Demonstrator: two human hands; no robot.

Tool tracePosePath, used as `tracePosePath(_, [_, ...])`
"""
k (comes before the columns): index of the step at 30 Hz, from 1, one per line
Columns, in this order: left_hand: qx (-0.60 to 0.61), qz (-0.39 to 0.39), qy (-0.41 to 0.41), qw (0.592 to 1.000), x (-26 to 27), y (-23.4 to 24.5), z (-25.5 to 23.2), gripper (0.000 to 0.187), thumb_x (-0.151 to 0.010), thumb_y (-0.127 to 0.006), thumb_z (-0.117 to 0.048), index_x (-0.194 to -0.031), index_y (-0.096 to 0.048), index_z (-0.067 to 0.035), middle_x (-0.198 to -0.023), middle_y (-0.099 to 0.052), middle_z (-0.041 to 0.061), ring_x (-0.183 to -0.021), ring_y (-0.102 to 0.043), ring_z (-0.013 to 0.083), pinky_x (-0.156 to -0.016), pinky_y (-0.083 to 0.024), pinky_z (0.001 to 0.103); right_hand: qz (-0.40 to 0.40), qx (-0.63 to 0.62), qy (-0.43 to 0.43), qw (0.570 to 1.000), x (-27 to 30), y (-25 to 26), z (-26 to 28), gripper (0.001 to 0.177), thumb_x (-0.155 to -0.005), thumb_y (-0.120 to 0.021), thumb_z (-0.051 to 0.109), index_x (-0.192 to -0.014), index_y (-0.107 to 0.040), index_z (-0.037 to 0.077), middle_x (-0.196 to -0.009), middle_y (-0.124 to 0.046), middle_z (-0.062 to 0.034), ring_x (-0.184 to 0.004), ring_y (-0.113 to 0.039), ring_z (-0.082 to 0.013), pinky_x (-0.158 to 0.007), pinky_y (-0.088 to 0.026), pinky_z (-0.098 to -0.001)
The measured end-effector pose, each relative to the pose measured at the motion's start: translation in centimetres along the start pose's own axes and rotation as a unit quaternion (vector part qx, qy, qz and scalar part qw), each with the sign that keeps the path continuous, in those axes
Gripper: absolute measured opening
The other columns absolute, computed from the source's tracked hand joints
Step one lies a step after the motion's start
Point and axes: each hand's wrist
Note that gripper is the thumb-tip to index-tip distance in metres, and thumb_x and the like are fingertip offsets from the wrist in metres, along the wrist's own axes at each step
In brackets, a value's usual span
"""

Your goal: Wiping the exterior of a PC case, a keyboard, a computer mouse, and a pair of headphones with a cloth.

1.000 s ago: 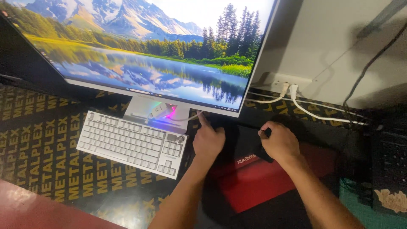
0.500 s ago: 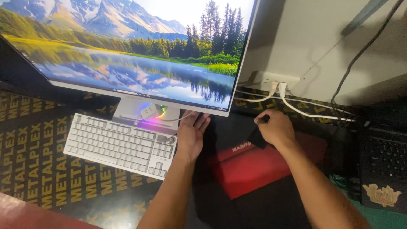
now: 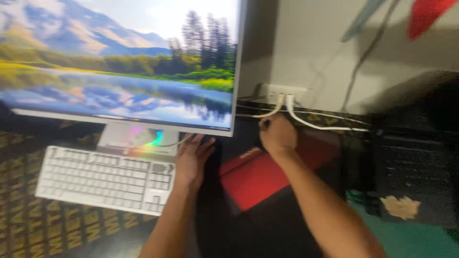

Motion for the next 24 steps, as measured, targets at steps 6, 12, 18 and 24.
tracePosePath(6, [-0.188,0.006,-0.021,0.982,3.0,1.3,0.9,0.040,-0.098,-0.060,-0.013,-0.136,-0.056,-0.003,-0.123,-0.070,0.014,-0.104,-0.074,0.0277,-0.090,-0.058,0.037,-0.062,-0.096,0.099,0.989,4.1,3.8,0.9,0.019,-0.086,-0.073,0.016,-0.104,-0.076,0.009,-0.111,-0.071,-0.0141,-0.099,-0.068,-0.0377,-0.082,-0.055,-0.0456])
tracePosePath(12, [-0.361,0.058,-0.089,0.926,9.7,3.4,-0.9,0.031,-0.097,-0.058,-0.010,-0.125,-0.066,0.001,-0.111,-0.076,0.011,-0.089,-0.076,0.0194,-0.078,-0.060,0.029,-0.024,-0.120,0.124,0.985,10.8,8.1,-5.5,0.020,-0.089,-0.075,0.024,-0.105,-0.078,0.012,-0.102,-0.075,-0.0130,-0.096,-0.071,-0.0320,-0.083,-0.056,-0.0402])
tracePosePath(18, [-0.420,0.027,-0.058,0.905,18.1,9.9,-4.8,0.027,-0.097,-0.062,-0.016,-0.119,-0.071,-0.001,-0.094,-0.078,0.011,-0.074,-0.072,0.0133,-0.067,-0.059,0.028,0.152,0.001,-0.131,0.980,23.2,14.0,-11.9,0.032,-0.095,-0.067,0.042,-0.120,-0.079,0.026,-0.090,-0.079,-0.0024,-0.058,-0.066,-0.0205,-0.060,-0.053,-0.0346])
tracePosePath(24, [-0.524,-0.067,-0.002,0.849,25.1,16.9,-7.3,0.024,-0.094,-0.065,-0.019,-0.110,-0.075,-0.005,-0.083,-0.080,0.009,-0.065,-0.073,0.0172,-0.061,-0.059,0.031,0.094,-0.006,-0.179,0.979,39.8,7.5,-28.5,0.025,-0.095,-0.067,0.036,-0.112,-0.079,0.022,-0.099,-0.079,0.0004,-0.088,-0.072,-0.0182,-0.088,-0.054,-0.0315])
Point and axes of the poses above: each hand's wrist, its own x-axis away from the middle knuckle, its own y-axis out of the back of the hand, z = x × y
